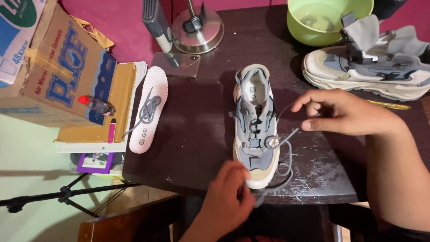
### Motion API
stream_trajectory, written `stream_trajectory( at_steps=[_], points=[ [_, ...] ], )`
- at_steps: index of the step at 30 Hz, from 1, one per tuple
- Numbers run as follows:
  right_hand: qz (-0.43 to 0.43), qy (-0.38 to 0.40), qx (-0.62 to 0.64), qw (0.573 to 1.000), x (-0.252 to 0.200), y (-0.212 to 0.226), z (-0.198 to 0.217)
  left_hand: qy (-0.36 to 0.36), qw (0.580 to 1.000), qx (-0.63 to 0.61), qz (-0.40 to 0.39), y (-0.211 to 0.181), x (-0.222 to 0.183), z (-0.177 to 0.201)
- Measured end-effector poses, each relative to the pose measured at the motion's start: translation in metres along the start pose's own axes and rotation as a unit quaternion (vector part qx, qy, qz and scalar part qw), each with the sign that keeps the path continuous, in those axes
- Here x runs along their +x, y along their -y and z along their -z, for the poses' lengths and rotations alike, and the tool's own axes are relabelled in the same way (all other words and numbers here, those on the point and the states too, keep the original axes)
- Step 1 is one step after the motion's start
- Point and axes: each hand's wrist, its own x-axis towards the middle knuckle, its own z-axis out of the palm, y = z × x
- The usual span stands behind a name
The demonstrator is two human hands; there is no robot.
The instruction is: Applying glue to a shoe insole with a brush and then lacing up a sneaker.
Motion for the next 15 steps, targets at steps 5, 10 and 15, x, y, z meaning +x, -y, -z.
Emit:
stream_trajectory(
  at_steps=[5,10,15],
  points=[
    [-0.058,-0.090,-0.103,0.989,0.008,0.013,-0.015,0.037,0.949,0.314,0.002,0.008,-0.003,0.021],
    [0.203,-0.060,-0.172,0.962,0.005,0.050,-0.033,-0.038,0.960,0.163,-0.225,0.000,0.049,0.018],
    [0.127,0.000,-0.341,0.932,0.006,0.034,-0.072,0.106,0.939,0.139,-0.296,0.029,0.120,0.007]
  ],
)
